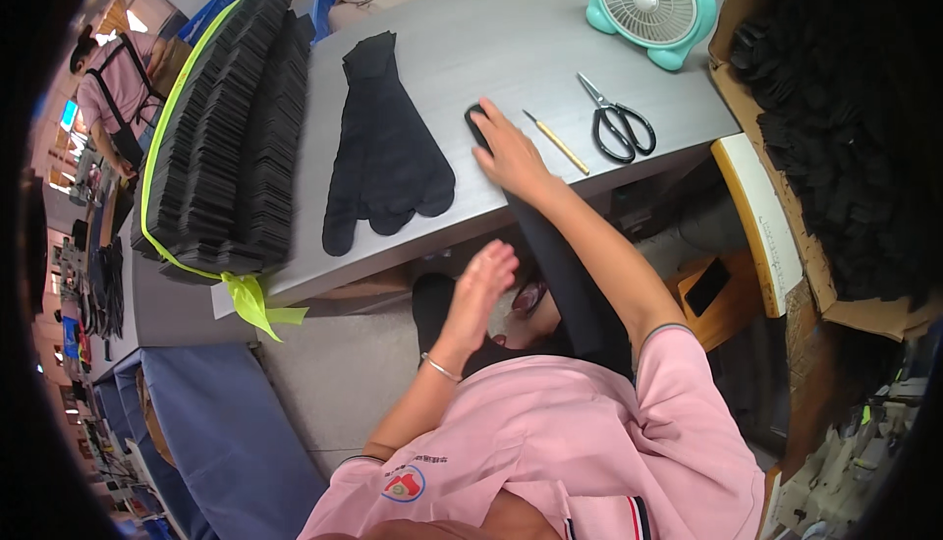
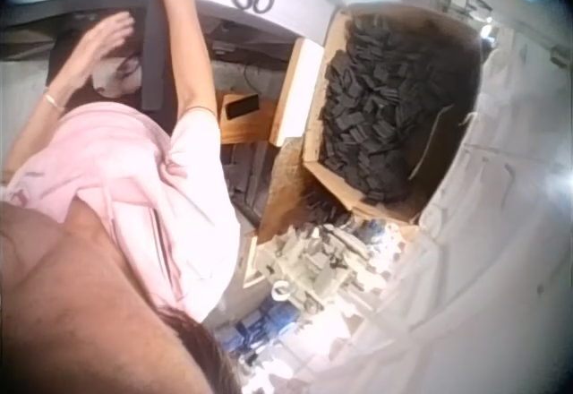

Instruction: Assembling and folding black fabric straps, likely for sports equipment or gloves, at a production workbench.

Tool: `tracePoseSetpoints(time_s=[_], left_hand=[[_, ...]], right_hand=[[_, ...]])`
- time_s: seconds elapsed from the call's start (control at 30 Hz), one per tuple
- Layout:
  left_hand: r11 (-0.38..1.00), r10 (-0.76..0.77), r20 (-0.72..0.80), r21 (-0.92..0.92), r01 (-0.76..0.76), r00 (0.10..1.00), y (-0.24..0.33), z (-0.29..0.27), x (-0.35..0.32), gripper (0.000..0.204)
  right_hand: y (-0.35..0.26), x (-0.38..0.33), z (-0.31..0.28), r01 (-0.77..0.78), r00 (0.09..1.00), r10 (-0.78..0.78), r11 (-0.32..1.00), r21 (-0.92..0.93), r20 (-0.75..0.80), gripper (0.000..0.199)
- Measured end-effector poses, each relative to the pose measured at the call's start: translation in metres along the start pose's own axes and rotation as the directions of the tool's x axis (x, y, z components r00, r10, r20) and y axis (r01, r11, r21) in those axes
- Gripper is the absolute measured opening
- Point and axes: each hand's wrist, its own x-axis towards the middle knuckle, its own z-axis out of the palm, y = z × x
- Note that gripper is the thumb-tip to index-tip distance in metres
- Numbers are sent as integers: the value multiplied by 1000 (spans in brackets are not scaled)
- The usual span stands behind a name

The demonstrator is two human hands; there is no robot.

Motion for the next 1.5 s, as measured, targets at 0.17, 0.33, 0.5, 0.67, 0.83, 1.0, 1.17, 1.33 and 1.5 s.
tracePoseSetpoints(time_s=[0.17, 0.33, 0.5, 0.67, 0.83, 1.0, 1.17, 1.33, 1.5], left_hand=[[976, 126, -82, -168, -138, 989, 40, 19, 34, 54], [933, 193, -171, -272, -234, 966, 43, 30, 48, 31], [880, 324, -317, -246, -407, 891, 63, 14, 34, 27], [805, 549, -370, -7, -593, 749, 108, 16, -6, 27], [760, 615, -346, 22, -650, 708, 128, 16, -32, 26], [792, 592, -269, 22, -610, 760, 116, 14, -38, 23], [844, 491, -211, -126, -521, 845, 103, 14, -36, 24], [838, 506, -96, -177, -515, 857, 97, 19, -38, 24], [844, 506, -95, -149, -515, 857, 97, 20, -44, 24]], right_hand=[[-49, -55, -40, -52, 997, 44, 990, 133, 63, 59], [-80, -85, -52, -70, 995, 54, 975, 213, 80, 62], [-102, -63, -83, -195, 946, 19, 831, 521, 324, 50], [8, -25, -52, -205, 936, 73, 908, -365, -344, 43], [33, -28, -45, -269, 954, 186, 879, -393, -236, 16], [-46, -46, -53, -221, 927, 200, 975, -33, -319, 16], [-141, -83, -98, 129, 973, -123, 991, 20, -195, 22], [-156, -94, -102, 260, 946, -254, 966, 4, -199, 31], [-161, -100, -102, 270, 946, -261, 963, 24, -191, 30]])
